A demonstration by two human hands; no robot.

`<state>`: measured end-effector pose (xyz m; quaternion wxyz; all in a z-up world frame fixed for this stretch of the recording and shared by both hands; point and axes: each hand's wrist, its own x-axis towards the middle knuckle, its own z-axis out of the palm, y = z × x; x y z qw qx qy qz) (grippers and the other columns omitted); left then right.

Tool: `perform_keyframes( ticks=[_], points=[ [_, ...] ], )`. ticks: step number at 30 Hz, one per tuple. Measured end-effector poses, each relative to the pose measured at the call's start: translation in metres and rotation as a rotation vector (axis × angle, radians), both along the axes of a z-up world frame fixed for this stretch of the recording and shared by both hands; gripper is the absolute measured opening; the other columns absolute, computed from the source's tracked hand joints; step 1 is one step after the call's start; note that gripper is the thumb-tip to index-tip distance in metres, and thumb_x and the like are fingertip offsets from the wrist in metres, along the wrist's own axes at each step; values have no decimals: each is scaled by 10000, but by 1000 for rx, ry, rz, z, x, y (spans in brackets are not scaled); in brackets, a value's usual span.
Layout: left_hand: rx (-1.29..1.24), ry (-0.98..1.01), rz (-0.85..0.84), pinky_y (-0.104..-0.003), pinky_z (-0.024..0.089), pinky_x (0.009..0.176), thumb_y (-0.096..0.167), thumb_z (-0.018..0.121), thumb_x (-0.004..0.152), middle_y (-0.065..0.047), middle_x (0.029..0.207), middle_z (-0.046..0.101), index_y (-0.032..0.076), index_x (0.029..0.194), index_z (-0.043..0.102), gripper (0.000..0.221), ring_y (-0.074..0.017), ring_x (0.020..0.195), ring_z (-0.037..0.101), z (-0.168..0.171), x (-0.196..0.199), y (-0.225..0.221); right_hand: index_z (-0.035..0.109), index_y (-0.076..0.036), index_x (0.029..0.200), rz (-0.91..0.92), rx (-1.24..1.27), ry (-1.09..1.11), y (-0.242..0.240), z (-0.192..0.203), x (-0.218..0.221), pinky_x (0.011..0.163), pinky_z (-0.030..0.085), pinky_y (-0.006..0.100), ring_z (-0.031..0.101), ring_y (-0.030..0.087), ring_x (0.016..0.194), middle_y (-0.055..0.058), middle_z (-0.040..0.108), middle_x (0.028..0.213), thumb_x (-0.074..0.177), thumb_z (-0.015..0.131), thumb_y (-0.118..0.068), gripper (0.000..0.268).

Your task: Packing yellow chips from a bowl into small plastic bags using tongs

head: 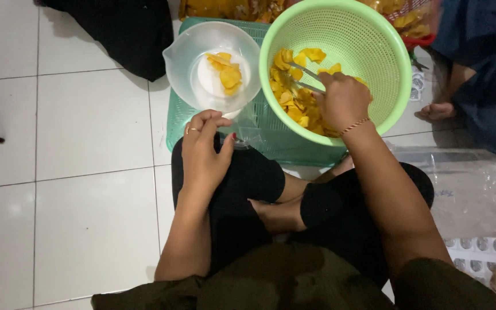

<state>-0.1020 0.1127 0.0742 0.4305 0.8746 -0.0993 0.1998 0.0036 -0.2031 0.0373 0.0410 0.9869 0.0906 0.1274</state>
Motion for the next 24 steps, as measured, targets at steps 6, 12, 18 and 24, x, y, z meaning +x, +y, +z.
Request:
perform_keyframes(
  ticks=[6,12,18,24],
  points=[
    [-94,-26,22,-410,537,904,29,738,883,-62,1146,636,117,1022,687,173,-322,1067,655,-8,-3,12,743,-233,1279,40,21,-127,-7,10,-18,672,590,505,725,351,810,83,691,886,943,754,-385,370],
    [-125,13,30,-398,589,808,44,758,886,-121,1235,598,77,1085,659,224,-318,952,695,-10,-3,20,767,-137,1292,202,449,-65,-27,64,-72,773,552,523,700,457,909,188,711,937,996,803,-211,307],
    [-143,96,12,-285,545,784,-2,748,822,-111,1338,526,30,1157,618,360,-177,899,665,-16,-11,21,700,139,1247,304,622,35,-8,103,-116,718,494,336,640,268,780,221,731,1086,912,766,52,352],
    [-234,68,-6,-233,548,732,-109,663,832,-126,1337,530,6,1186,525,397,-143,814,693,-22,-12,20,758,-15,1186,513,458,140,26,123,-140,612,425,327,534,220,641,79,603,754,827,800,-103,372]
  ],
)
